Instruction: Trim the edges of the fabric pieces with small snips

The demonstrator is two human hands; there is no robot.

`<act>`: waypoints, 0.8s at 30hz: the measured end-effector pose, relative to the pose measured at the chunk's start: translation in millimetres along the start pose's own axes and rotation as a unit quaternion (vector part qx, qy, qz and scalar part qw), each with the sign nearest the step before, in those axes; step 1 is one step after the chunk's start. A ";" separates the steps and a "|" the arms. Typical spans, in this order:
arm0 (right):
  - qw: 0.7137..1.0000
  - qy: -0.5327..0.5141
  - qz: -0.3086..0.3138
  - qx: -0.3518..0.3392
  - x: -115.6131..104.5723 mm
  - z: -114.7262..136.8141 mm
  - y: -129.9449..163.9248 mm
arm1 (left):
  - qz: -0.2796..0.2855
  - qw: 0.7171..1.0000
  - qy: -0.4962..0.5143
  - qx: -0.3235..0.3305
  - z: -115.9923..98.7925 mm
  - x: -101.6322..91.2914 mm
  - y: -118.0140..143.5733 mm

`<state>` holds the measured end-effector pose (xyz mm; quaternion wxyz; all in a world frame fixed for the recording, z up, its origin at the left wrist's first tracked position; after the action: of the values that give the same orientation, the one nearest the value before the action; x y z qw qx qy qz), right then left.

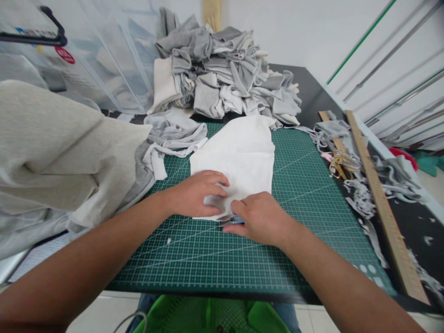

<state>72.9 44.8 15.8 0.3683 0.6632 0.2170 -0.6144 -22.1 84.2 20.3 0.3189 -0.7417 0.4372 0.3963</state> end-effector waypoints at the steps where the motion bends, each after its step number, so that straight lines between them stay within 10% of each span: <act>1: 1.000 0.000 0.003 -0.001 -0.1 0.7 -0.1 | -0.002 1.000 -0.001 0.001 0.1 -0.1 0.1; 24: 1.000 -0.012 -0.022 -0.010 -1.2 4.4 -3.4 | 0.004 1.000 -0.003 0.002 1.6 1.9 -0.5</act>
<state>67.3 43.9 16.4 0.3638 0.6475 0.2333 -0.6277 -21.5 84.9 17.9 0.3201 -0.7381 0.4401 0.3988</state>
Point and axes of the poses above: each hand's wrist, its own y-axis away from the middle knuckle, its own x-axis out of the palm, z = x × y, the point moved 8 cm from there along -y, towards the middle knuckle, and after that the axes turned 10 degrees about z, right-handed, at the moved point
